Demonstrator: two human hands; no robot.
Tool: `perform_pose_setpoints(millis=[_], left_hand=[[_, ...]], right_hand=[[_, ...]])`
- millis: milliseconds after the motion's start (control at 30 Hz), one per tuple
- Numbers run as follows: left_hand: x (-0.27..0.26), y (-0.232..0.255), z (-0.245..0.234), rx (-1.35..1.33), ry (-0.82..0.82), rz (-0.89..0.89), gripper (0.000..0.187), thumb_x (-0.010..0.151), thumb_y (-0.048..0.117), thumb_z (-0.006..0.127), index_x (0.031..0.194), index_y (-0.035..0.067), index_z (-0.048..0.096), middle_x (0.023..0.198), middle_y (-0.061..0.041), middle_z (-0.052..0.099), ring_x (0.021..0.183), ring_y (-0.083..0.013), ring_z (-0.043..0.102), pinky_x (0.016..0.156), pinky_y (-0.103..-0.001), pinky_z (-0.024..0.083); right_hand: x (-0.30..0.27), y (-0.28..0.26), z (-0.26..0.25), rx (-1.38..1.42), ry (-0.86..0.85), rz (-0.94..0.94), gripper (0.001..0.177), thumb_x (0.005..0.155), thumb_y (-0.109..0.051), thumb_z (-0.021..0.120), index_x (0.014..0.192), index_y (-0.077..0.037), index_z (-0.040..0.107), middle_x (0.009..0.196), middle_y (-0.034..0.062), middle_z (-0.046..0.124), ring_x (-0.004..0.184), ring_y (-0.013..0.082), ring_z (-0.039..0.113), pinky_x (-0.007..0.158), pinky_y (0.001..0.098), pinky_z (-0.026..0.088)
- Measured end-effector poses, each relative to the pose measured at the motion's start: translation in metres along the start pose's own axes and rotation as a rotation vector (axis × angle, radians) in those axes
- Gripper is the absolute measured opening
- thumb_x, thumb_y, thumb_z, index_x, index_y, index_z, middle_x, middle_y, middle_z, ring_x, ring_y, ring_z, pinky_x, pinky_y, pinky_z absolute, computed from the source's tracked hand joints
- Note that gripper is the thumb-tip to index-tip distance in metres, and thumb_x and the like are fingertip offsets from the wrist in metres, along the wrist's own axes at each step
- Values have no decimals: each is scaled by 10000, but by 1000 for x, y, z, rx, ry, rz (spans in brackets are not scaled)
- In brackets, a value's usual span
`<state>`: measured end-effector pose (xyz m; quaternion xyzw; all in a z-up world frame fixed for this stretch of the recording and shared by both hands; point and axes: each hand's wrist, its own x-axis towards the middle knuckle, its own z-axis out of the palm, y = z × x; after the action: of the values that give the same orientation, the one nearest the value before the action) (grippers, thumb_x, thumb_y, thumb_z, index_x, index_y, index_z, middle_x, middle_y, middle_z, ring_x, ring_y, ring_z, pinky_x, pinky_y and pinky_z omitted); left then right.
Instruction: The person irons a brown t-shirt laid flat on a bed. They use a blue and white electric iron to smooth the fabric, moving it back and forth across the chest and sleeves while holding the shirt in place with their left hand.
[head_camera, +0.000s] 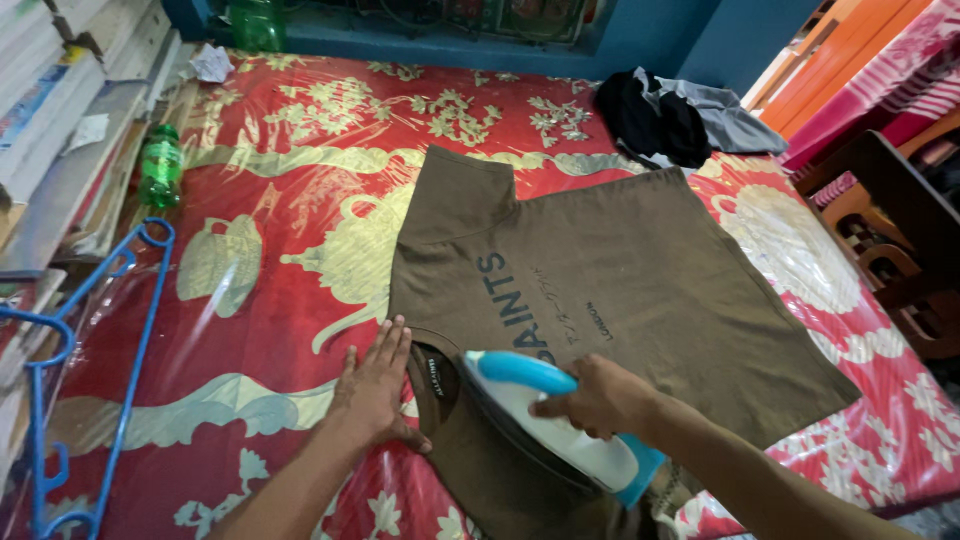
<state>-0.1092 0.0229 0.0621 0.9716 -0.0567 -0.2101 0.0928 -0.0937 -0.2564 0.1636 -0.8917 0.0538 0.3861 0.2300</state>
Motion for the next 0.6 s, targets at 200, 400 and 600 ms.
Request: perform_pose_setpoints(millis=[200, 400, 600], left_hand=[[-9, 8, -1, -77, -3, -51, 1608, 484, 521, 1022, 1614, 85, -37, 1729, -36, -130, 1602, -205, -65, 1296, -534, 84], [-6, 11, -2, -74, -52, -81, 1626, 494, 492, 1034, 1615, 62, -62, 1723, -47, -172, 1601, -222, -90, 1293, -536, 83], [-7, 12, -1, -91, -23, -85, 1644, 450, 474, 1044, 1618, 64, -38, 1735, -54, -143, 1609, -222, -56, 1293, -537, 111]], right_hand=[[18, -15, 2, 353, 47, -82, 450, 842, -384, 820, 680, -24, 604, 561, 69, 523, 452, 169, 493, 454, 348, 373], [41, -40, 4, 282, 19, -153, 461, 856, -424, 797, 667, -50, 605, 558, 53, 542, 465, 161, 516, 461, 340, 404], [61, -44, 9, 174, 28, -199, 607, 893, -546, 725, 656, -7, 577, 556, 54, 530, 455, 176, 531, 452, 351, 439]])
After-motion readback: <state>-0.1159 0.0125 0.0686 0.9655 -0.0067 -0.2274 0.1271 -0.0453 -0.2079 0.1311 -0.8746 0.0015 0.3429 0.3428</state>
